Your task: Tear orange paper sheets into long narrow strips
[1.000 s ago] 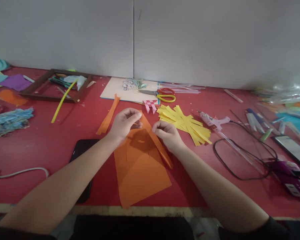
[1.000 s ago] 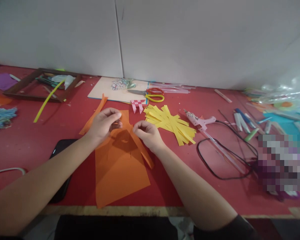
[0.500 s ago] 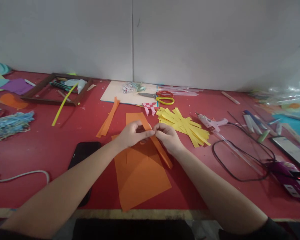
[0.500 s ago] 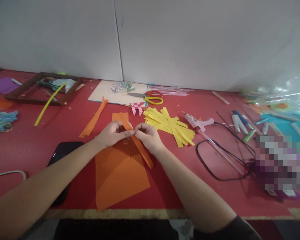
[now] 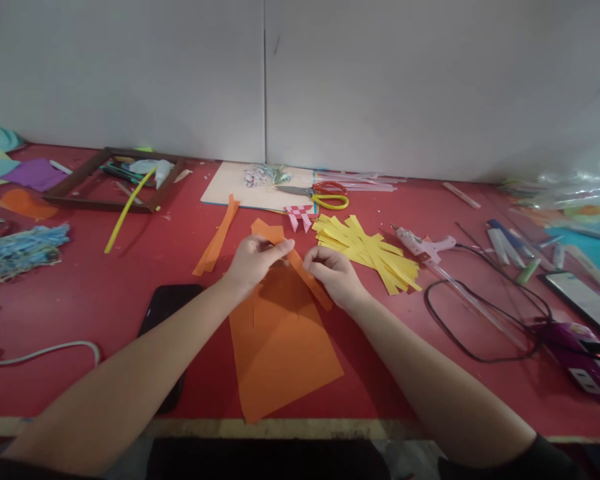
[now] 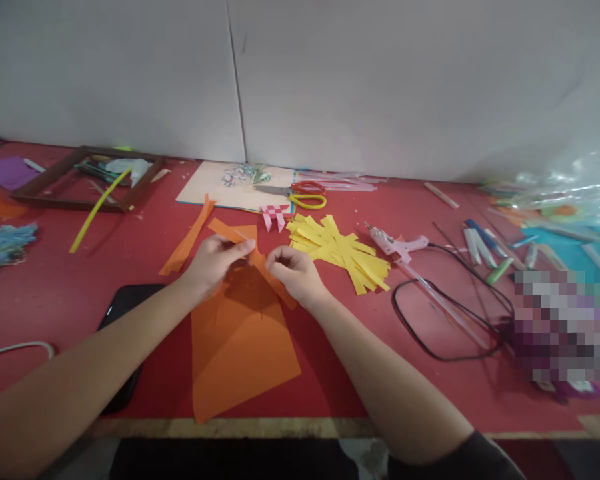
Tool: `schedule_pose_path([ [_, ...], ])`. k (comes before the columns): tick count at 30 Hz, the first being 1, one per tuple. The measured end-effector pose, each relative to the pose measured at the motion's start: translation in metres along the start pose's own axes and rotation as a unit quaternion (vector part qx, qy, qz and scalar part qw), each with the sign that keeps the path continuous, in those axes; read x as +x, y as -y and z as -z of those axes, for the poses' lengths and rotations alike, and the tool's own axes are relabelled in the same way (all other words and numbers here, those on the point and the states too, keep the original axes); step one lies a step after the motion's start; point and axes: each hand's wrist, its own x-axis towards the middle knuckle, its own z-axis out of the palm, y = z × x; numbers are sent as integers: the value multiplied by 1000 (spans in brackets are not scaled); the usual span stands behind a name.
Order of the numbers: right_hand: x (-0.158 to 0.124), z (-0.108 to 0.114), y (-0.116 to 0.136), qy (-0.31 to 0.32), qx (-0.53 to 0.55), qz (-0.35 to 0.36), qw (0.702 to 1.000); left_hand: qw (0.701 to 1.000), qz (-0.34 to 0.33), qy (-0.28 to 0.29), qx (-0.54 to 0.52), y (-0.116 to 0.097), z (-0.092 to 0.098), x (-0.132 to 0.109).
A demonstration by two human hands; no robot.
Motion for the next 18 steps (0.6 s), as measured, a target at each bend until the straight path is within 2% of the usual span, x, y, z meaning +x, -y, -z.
schedule_pose_path([
  [4, 0, 0, 0, 4, -1, -4, 1000, 992, -36, -87, -79, -4, 5, 6],
  [7, 0, 0, 0, 3, -7, 3, 1000, 991, -39, -98, -78, -7, 9, 8],
  [10, 0, 0, -1, -3, -7, 4, 1000, 997, -13, -46, -58, -8, 10, 7],
  [14, 1, 1, -1, -8, -2, 8, 1000, 995, 80, 56, 10, -6, 7, 1],
  [16, 1, 1, -2, -6, 0, 8, 1000, 991, 99, 80, 48, -5, 4, -1],
  [18, 2, 1, -3, -4, 1, 9, 1000, 991, 91, 76, 70, -4, 2, -3],
])
